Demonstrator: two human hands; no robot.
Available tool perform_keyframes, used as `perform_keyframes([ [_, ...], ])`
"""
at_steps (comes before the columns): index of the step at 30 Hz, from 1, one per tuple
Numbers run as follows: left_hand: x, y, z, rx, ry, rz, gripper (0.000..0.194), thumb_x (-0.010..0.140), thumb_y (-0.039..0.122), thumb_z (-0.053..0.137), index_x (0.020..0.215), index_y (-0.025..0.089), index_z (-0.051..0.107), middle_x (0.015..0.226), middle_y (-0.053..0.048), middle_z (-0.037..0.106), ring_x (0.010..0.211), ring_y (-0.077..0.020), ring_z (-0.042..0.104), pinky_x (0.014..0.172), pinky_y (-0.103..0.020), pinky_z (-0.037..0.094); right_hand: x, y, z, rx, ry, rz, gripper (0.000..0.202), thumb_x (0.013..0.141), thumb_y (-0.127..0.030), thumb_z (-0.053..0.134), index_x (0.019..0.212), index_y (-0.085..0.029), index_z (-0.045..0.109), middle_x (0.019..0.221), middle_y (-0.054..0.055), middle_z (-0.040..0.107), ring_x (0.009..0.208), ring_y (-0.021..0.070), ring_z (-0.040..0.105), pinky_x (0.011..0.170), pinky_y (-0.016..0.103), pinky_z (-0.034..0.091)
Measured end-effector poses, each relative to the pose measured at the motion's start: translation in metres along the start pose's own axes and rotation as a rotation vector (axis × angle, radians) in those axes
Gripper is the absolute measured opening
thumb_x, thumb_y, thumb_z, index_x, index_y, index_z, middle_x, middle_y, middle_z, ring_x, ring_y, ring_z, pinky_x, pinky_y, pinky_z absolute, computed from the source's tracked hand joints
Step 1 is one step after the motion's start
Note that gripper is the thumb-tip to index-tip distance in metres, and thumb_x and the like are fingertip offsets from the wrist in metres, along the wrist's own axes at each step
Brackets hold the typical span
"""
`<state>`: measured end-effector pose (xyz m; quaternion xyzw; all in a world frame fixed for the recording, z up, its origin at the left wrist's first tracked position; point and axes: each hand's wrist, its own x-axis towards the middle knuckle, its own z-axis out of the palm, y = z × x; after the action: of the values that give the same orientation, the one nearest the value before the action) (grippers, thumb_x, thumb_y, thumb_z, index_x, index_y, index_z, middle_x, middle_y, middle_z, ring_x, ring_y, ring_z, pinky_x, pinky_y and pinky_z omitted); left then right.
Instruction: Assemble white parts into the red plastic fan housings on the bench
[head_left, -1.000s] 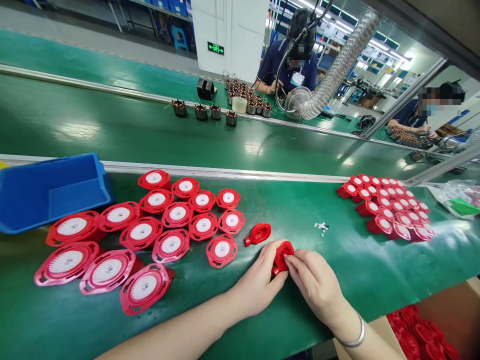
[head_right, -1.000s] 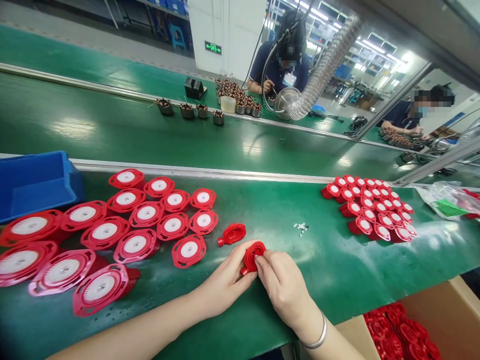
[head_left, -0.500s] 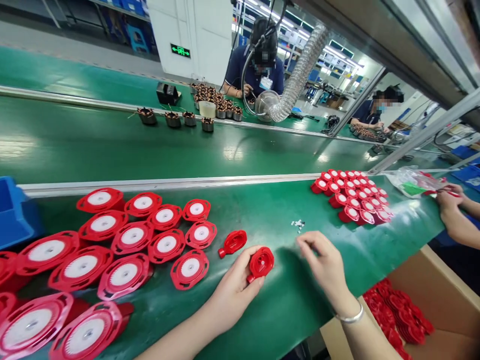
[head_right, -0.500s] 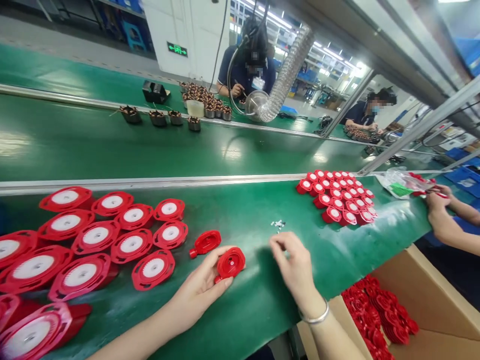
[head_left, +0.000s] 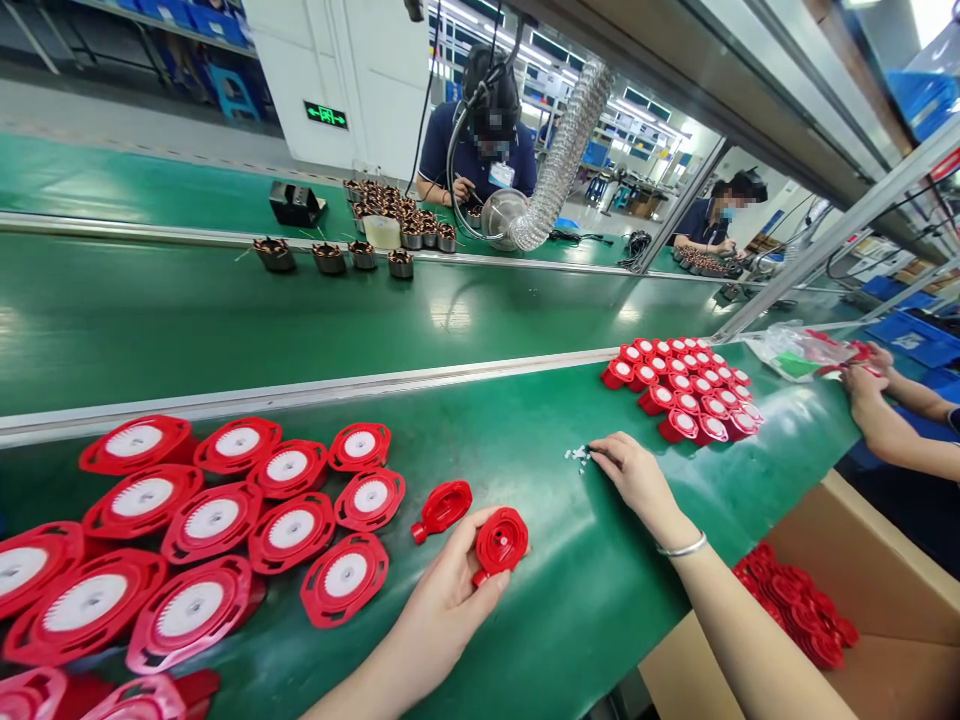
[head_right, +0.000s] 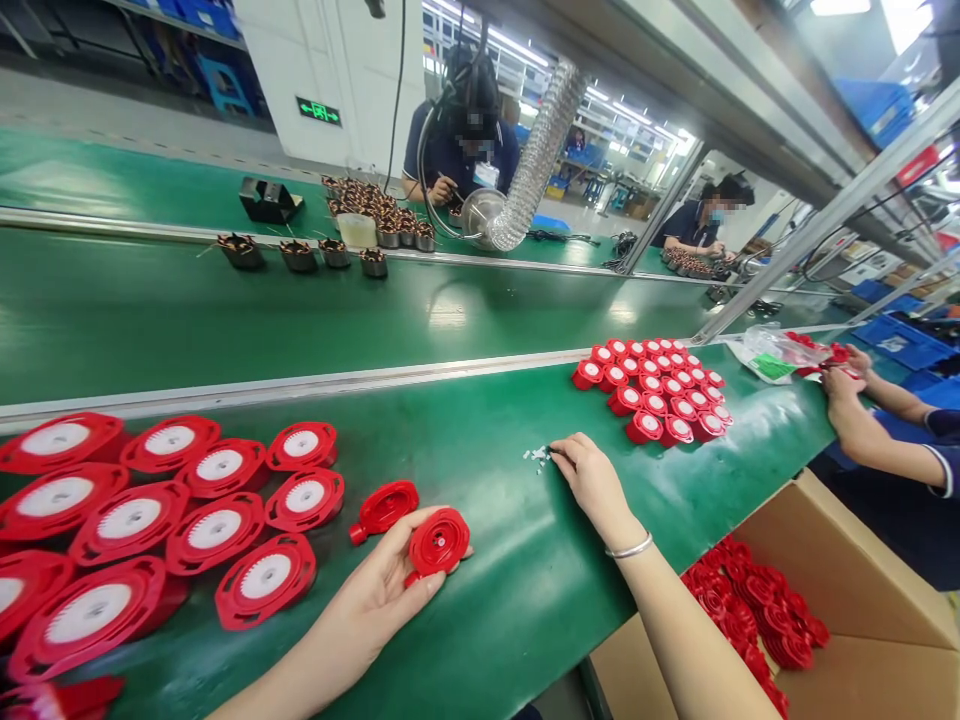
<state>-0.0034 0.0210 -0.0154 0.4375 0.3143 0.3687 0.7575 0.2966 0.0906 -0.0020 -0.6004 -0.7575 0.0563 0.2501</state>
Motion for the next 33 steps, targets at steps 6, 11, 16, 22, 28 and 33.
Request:
perform_keyframes([
  [6,0.000,0.003,0.000,-0.004,0.004,-0.011,0.058,0.083,0.050,0.070,0.128,0.023,0.044,0.129,-0.012,0.058,0.121,-0.0273,0.058,0.109,-0.039,0.039,0.002,0.004,0.001,-0.021,0.017,0.002,0.023,0.097,-0.033,0.050,0.085,-0.021,0.065,0.083,0.005,0.064,0.077,0.0197,0.063,0.072,0.033,0.053],
  [11,0.000,0.006,0.002,0.000,-0.011,0.005,0.050,0.085,0.043,0.068,0.125,0.023,0.046,0.121,-0.009,0.059,0.117,-0.0265,0.060,0.105,-0.039,0.041,-0.001,-0.005,-0.003,0.002,0.078,0.010,0.024,0.096,-0.035,0.051,0.081,-0.021,0.064,0.077,0.005,0.062,0.068,0.0183,0.060,0.065,0.032,0.052],
  [16,0.001,0.010,0.004,-0.021,-0.029,0.041,0.041,0.086,0.036,0.067,0.119,0.021,0.047,0.114,-0.007,0.058,0.112,-0.0244,0.060,0.101,-0.038,0.042,-0.020,-0.070,-0.003,0.156,0.083,-0.080,0.014,0.097,-0.029,0.054,0.086,-0.023,0.062,0.082,0.005,0.064,0.071,0.0174,0.061,0.064,0.031,0.052],
  [22,0.000,0.010,0.004,-0.005,0.004,0.058,0.038,0.084,0.029,0.065,0.117,0.019,0.048,0.106,-0.005,0.051,0.101,-0.0191,0.053,0.087,-0.032,0.044,-0.039,-0.133,0.020,0.348,-0.009,-0.334,0.012,0.096,-0.016,0.056,0.101,-0.024,0.062,0.085,0.004,0.064,0.079,0.0168,0.064,0.068,0.029,0.056],
  [28,0.000,0.009,0.004,-0.022,-0.021,0.070,0.037,0.083,0.025,0.062,0.115,0.016,0.047,0.099,-0.003,0.049,0.087,-0.0154,0.049,0.076,-0.030,0.042,-0.039,-0.129,0.028,0.287,-0.017,-0.374,0.016,0.095,-0.013,0.055,0.105,-0.023,0.062,0.088,0.005,0.065,0.081,0.0172,0.065,0.071,0.030,0.057],
  [33,0.001,0.007,0.002,0.025,-0.017,0.089,0.037,0.081,0.022,0.061,0.115,0.015,0.047,0.094,-0.001,0.048,0.078,-0.0134,0.046,0.070,-0.030,0.040,-0.041,-0.129,0.027,0.274,0.000,-0.413,0.018,0.094,-0.008,0.056,0.106,-0.020,0.063,0.089,0.006,0.063,0.080,0.0157,0.064,0.070,0.028,0.057],
])
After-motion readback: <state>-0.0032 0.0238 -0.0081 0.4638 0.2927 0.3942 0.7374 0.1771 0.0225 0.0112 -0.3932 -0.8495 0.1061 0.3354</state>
